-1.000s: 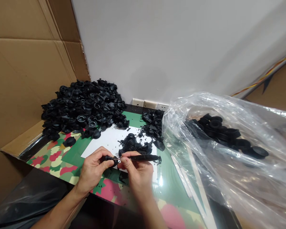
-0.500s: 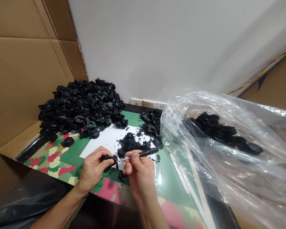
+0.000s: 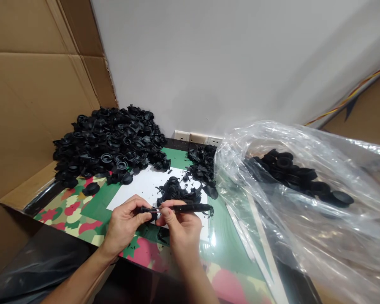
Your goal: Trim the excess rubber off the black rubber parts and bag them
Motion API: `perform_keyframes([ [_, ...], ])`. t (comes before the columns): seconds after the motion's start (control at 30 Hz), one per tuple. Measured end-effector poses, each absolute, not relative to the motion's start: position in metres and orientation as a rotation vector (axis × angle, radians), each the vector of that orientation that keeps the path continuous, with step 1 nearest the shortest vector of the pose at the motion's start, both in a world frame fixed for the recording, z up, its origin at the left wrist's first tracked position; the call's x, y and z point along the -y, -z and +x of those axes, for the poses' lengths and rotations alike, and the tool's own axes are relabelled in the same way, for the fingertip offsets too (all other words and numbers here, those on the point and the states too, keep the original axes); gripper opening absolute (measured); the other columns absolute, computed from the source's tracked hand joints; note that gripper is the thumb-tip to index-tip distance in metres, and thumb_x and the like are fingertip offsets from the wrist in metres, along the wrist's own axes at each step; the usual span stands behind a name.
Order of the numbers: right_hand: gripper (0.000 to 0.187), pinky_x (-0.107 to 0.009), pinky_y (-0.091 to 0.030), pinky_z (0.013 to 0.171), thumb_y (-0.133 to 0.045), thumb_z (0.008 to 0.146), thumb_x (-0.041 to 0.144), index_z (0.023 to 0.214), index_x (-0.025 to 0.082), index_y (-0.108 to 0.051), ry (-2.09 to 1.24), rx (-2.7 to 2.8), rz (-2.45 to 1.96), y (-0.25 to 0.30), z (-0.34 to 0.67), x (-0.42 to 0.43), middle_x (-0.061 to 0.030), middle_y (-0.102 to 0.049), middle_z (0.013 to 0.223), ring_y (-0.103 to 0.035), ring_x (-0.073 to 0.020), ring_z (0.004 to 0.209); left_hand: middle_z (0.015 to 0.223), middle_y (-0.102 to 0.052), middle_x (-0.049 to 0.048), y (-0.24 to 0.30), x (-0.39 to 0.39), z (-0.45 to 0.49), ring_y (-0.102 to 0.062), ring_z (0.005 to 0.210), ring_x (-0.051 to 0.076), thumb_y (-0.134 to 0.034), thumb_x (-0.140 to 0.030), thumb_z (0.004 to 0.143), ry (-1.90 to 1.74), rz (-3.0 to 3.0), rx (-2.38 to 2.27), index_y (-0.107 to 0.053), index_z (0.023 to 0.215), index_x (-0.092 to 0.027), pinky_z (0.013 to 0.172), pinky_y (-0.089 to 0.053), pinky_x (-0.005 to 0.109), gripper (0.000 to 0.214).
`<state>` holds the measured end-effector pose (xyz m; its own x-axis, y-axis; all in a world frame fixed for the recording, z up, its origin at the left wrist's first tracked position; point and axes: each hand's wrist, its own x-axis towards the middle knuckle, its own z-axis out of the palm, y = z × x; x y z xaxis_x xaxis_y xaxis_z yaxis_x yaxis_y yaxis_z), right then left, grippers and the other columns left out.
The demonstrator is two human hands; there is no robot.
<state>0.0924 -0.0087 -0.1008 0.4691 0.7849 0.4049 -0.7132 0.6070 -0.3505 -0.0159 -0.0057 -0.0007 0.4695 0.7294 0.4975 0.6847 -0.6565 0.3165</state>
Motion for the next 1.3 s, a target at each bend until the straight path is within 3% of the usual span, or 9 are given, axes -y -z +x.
perform_keyframes([
  [0.37, 0.008, -0.016, -0.049, 0.053, -0.059, 0.087, 0.020, 0.088, 0.012, -0.060, -0.751, 0.628, -0.171, 0.104, 0.086, 0.006, -0.0011, -0.058, 0.065, -0.057, -0.0075, 0.054, 0.075, -0.054, 0.0051, 0.007, 0.008, -0.019, -0.050, 0.066, 0.011, -0.066, -0.027, 0.074, -0.932, 2.507, -1.424, -0.064, 0.074, -0.011, 0.058, -0.039, 0.022, 0.016],
  [0.43, 0.004, -0.016, -0.049, 0.054, -0.057, 0.087, 0.012, 0.089, 0.014, -0.059, -0.613, 0.680, -0.190, 0.104, 0.085, 0.008, -0.0009, -0.058, 0.073, -0.057, -0.0060, 0.057, 0.074, -0.053, 0.0047, 0.007, 0.008, -0.018, -0.049, 0.066, 0.011, -0.067, -0.027, 0.072, -0.937, 2.487, -1.470, -0.065, 0.073, -0.012, 0.057, -0.038, 0.022, 0.015],
  [0.53, 0.014, -0.018, -0.048, 0.063, -0.055, 0.085, 0.004, 0.093, 0.015, -0.057, -0.313, 0.793, -0.254, 0.104, 0.084, 0.011, -0.0027, -0.056, 0.082, -0.056, -0.0072, 0.072, 0.070, -0.052, 0.0036, 0.007, 0.009, -0.016, -0.046, 0.061, 0.010, -0.068, -0.026, 0.069, -0.941, 2.478, -1.527, -0.066, 0.072, -0.012, 0.054, -0.036, 0.021, 0.014],
  [0.73, 0.017, -0.019, -0.047, 0.069, -0.055, 0.082, 0.001, 0.095, 0.012, -0.054, 0.069, 0.884, -0.497, 0.107, 0.094, 0.009, -0.0069, -0.057, 0.088, -0.056, -0.0091, 0.081, 0.065, -0.053, 0.0040, 0.005, 0.020, -0.006, -0.048, 0.059, 0.009, -0.068, -0.023, 0.067, -0.940, 2.465, -1.400, -0.065, 0.066, -0.011, 0.053, -0.038, 0.016, 0.013],
  [0.87, 0.010, -0.016, -0.047, 0.056, -0.059, 0.083, 0.006, 0.090, 0.014, -0.058, -0.156, 0.627, -0.501, 0.110, 0.106, 0.004, -0.0029, -0.058, 0.083, -0.057, -0.0059, 0.064, 0.063, -0.054, 0.0040, 0.001, 0.023, -0.004, -0.048, 0.056, 0.007, -0.068, -0.022, 0.065, -1.001, 2.407, -1.390, -0.063, 0.064, -0.009, 0.050, -0.038, 0.015, 0.013],
  [0.97, 0.006, -0.014, -0.046, 0.052, -0.058, 0.088, 0.015, 0.092, 0.013, -0.060, -0.476, 0.530, -0.373, 0.111, 0.110, 0.006, -0.0006, -0.058, 0.065, -0.054, -0.0054, 0.052, 0.061, -0.053, 0.0040, 0.000, 0.019, -0.005, -0.047, 0.052, 0.007, -0.069, -0.024, 0.061, -1.019, 2.288, -1.433, -0.062, 0.064, -0.008, 0.047, -0.037, 0.014, 0.018],
  [1.13, 0.021, -0.017, -0.049, 0.056, -0.060, 0.087, 0.030, 0.087, 0.009, -0.060, -0.753, 0.552, -0.264, 0.111, 0.104, 0.013, -0.0028, -0.057, 0.059, -0.055, -0.0079, 0.053, 0.063, -0.051, 0.0040, 0.002, 0.016, -0.010, -0.045, 0.055, 0.008, -0.069, -0.028, 0.061, -0.982, 2.195, -1.535, -0.062, 0.066, -0.007, 0.048, -0.037, 0.016, 0.023],
  [1.3, 0.020, -0.019, -0.047, 0.050, -0.061, 0.085, 0.029, 0.086, 0.009, -0.061, -0.807, 0.603, -0.230, 0.109, 0.095, 0.015, -0.0040, -0.058, 0.062, -0.055, -0.0096, 0.051, 0.067, -0.051, 0.0045, 0.005, 0.016, -0.012, -0.047, 0.059, 0.009, -0.067, -0.030, 0.065, -0.960, 2.299, -1.540, -0.062, 0.067, -0.008, 0.053, -0.038, 0.019, 0.022],
])
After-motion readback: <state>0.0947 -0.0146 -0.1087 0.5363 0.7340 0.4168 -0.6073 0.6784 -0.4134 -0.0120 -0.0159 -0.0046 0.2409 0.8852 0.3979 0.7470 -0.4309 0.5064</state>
